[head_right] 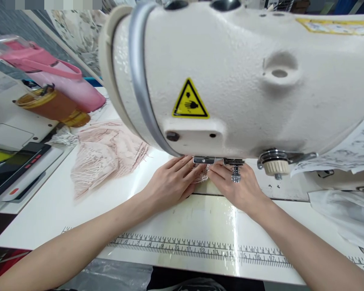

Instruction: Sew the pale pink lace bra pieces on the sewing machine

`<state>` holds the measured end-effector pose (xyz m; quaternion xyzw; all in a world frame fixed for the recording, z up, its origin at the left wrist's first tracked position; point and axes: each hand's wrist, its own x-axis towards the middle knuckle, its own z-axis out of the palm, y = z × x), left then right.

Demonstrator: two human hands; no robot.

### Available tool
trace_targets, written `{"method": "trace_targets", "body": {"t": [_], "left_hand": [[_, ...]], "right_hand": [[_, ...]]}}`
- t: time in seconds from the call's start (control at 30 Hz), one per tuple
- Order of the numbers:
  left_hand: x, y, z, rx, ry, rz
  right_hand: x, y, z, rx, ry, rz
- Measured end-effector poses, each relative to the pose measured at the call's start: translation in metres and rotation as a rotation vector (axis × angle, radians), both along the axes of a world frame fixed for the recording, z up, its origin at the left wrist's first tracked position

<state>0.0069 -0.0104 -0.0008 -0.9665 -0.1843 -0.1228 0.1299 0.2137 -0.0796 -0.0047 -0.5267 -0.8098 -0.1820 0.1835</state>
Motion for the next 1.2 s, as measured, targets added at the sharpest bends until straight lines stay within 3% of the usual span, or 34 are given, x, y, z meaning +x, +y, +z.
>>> {"method": "trace_targets", "body": {"t": [0.17, 0.37, 0.6, 0.77, 0.9, 1.2], "left_hand": [[0.0, 0.0, 0.0, -0.003, -0.013, 0.003], [0.002, 0.0, 0.001, -0.008, -0.021, 0.001], [0.003, 0.002, 0.001, -0.025, -0.028, -0.002], [0.003, 0.002, -0.001, -0.029, -0.05, 0.005], [-0.001, 0.003, -0.005, 0.012, -0.074, -0.098], [-0.008, 0.013, -0.002, -0.032, -0.076, -0.15]], "right_hand": [[0.005, 0.002, -0.007, 0.105, 0.067, 0.051], [0.007, 0.003, -0.014, -0.096, 0.29, -0.006], [0.008, 0.002, -0.004, -0.158, 0.414, -0.052], [0.006, 0.004, -0.003, -0.085, 0.33, -0.086], [0.007, 0.001, -0.004, 0.034, 0.201, -0.001], [0.005, -0.009, -0.009, -0.206, 0.219, 0.005]]}}
